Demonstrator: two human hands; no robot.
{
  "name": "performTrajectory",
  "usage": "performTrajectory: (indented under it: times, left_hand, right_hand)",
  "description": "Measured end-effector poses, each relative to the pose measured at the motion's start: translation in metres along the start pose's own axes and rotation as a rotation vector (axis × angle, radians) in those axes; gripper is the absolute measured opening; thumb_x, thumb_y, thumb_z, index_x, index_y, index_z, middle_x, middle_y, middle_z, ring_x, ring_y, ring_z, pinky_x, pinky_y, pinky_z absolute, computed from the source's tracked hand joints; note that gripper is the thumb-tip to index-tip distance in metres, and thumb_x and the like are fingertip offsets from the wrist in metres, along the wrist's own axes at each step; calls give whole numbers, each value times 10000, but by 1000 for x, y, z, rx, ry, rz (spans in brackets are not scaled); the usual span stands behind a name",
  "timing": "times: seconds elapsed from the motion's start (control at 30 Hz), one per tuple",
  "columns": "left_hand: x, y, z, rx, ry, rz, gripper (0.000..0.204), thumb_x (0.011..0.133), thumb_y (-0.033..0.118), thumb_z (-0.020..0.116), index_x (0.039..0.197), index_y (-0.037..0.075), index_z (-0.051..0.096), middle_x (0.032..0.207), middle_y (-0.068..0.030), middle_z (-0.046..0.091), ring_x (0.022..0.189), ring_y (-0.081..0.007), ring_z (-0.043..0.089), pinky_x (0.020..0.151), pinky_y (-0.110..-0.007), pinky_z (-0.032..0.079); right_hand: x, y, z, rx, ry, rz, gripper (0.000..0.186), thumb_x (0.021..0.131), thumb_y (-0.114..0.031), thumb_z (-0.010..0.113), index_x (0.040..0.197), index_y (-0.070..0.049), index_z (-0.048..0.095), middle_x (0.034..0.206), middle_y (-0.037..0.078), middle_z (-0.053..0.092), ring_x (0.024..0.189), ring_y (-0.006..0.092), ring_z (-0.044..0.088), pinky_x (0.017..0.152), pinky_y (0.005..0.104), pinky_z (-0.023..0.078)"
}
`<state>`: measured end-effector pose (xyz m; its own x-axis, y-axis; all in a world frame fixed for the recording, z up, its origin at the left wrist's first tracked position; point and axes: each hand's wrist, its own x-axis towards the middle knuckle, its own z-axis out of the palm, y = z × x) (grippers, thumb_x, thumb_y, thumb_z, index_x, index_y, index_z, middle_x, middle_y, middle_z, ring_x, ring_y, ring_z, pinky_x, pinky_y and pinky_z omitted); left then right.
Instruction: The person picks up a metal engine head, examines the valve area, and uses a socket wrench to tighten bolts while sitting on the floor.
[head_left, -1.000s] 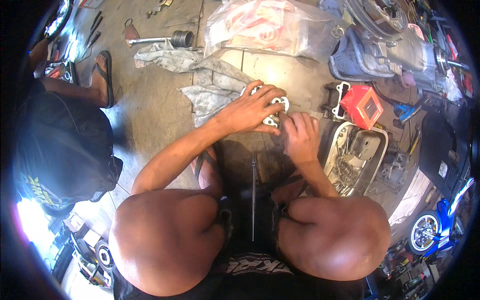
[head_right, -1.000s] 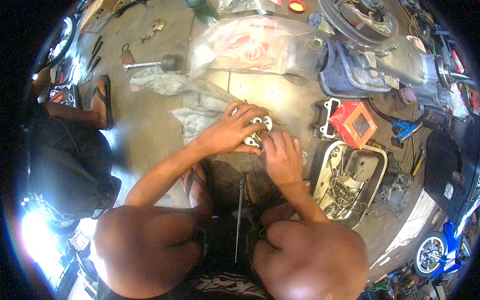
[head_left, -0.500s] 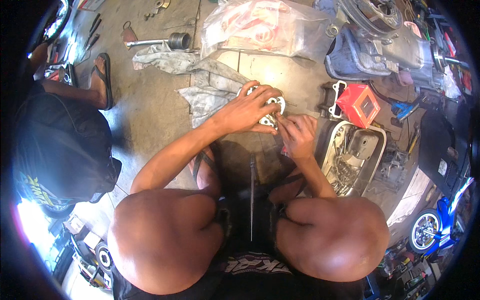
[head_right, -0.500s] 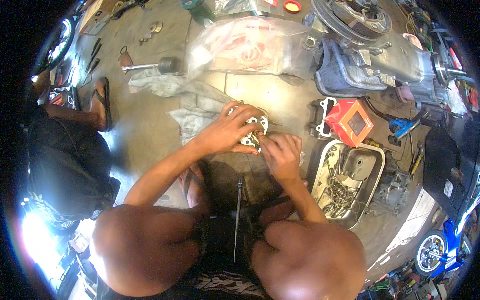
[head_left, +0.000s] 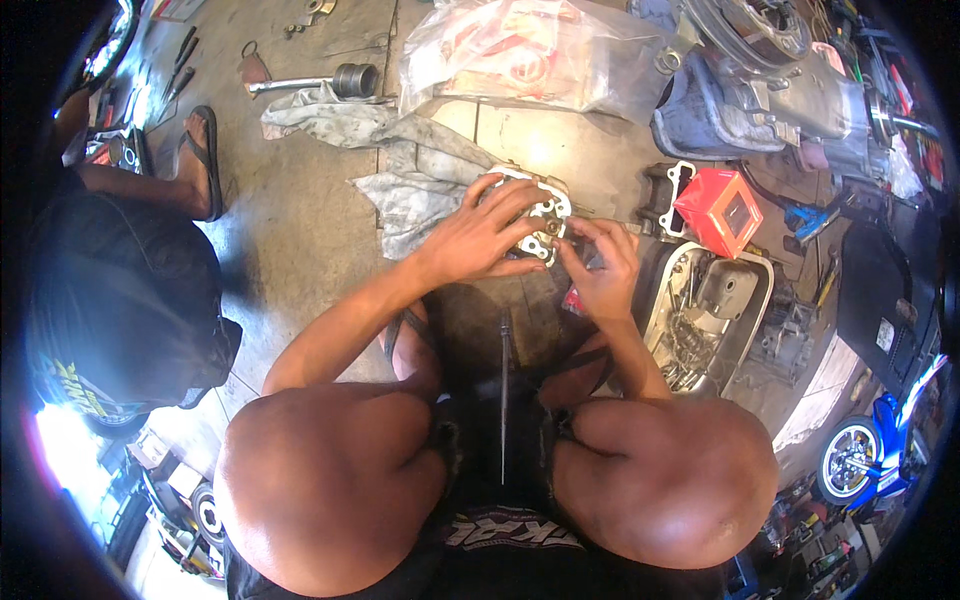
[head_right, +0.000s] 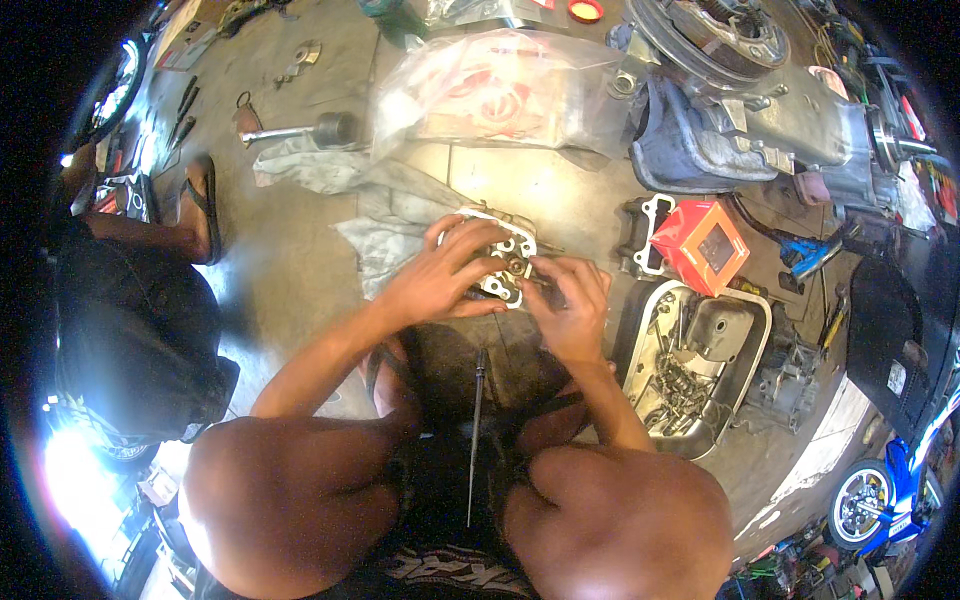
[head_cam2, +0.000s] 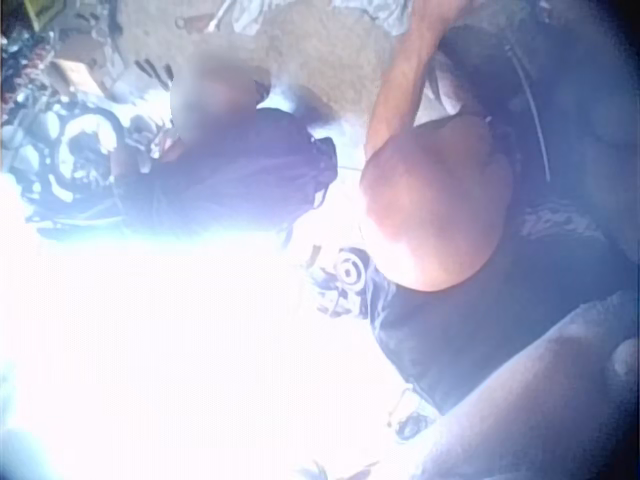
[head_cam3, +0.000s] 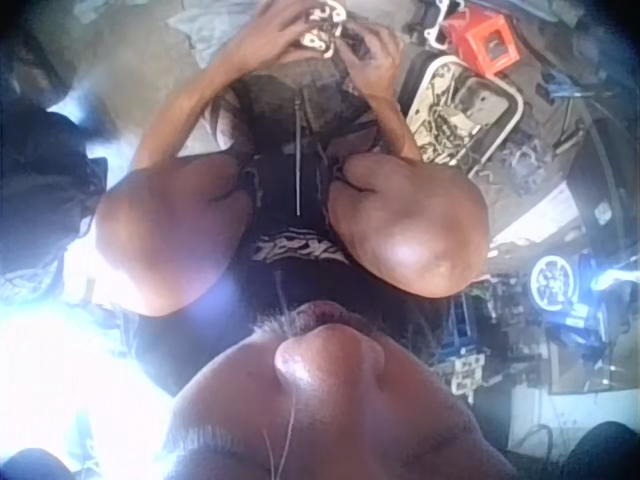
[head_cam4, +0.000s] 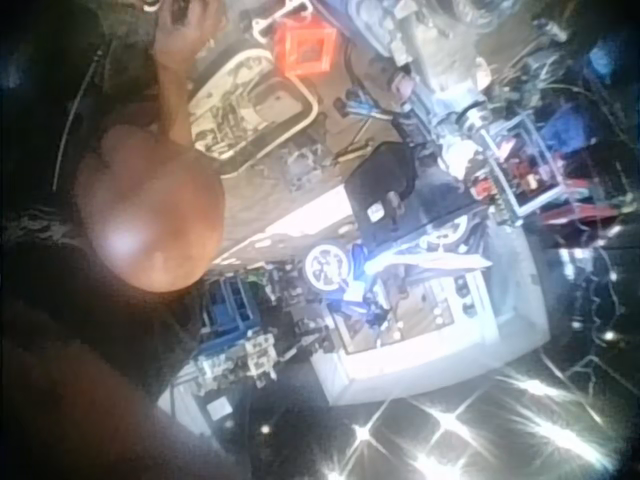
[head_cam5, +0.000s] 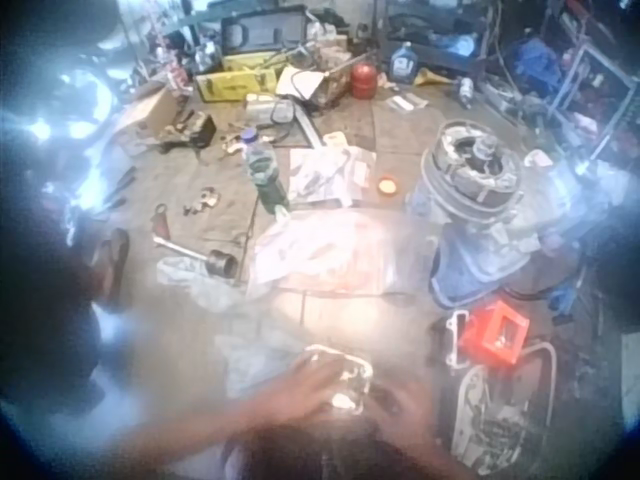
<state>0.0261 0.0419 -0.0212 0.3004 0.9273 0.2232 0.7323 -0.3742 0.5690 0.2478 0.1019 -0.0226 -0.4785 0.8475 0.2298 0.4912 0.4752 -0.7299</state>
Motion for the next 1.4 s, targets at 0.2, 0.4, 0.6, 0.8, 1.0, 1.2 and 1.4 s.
performTrajectory:
  times: [0.2,0.4,0.6,0.8,1.0,1.2,1.4]
  left_hand:
    - [-12,14,6,66,45,-84,444,863,391,759,1193,124,626,1380,-101,547,1358,-297,480,1144,-529,275]
    - [-14,14,8,30,48,-124,412,876,371,749,1184,125,631,1380,-100,542,1370,-293,465,1156,-527,253]
    - [-14,13,8,21,45,-120,401,881,369,743,1178,122,635,1382,-102,539,1369,-298,464,1158,-531,245]
    - [-15,14,7,46,41,-110,380,883,361,738,1182,147,644,1388,-95,535,1369,-301,461,1158,-534,243]
    - [-11,13,11,64,37,-92,377,876,352,743,1191,165,653,1391,-86,535,1377,-291,452,1158,-532,244]
    - [-15,13,11,65,41,-109,378,874,353,746,1187,162,655,1392,-82,536,1380,-284,450,1159,-527,242]
    - [-17,13,9,71,43,-115,372,887,355,741,1190,160,652,1394,-76,539,1382,-284,448,1161,-524,240]
  right_hand:
    - [3,-7,3,-65,-31,-8,355,723,-143,866,1051,-96,739,967,45,688,947,231,641,860,377,413]
    - [8,-5,3,-62,-70,-31,335,729,-147,862,1030,-93,725,954,48,682,941,237,637,866,384,411]
    - [7,-4,5,-23,-63,-5,319,731,-147,861,1015,-92,728,934,47,689,923,239,645,875,385,415]
    - [12,-8,0,39,-132,80,292,745,-143,852,1010,-91,741,921,46,698,913,235,651,892,379,419]
    - [12,-9,-7,266,-167,371,231,777,-123,821,997,-97,758,933,37,700,915,231,651,885,369,418]
    - [11,-5,-3,-43,-74,-57,194,767,-98,808,952,-113,752,929,20,692,902,211,645,860,365,413]
    - [18,-9,-3,-169,-75,-210,193,759,-85,793,935,-128,725,913,1,673,883,201,636,848,374,407]
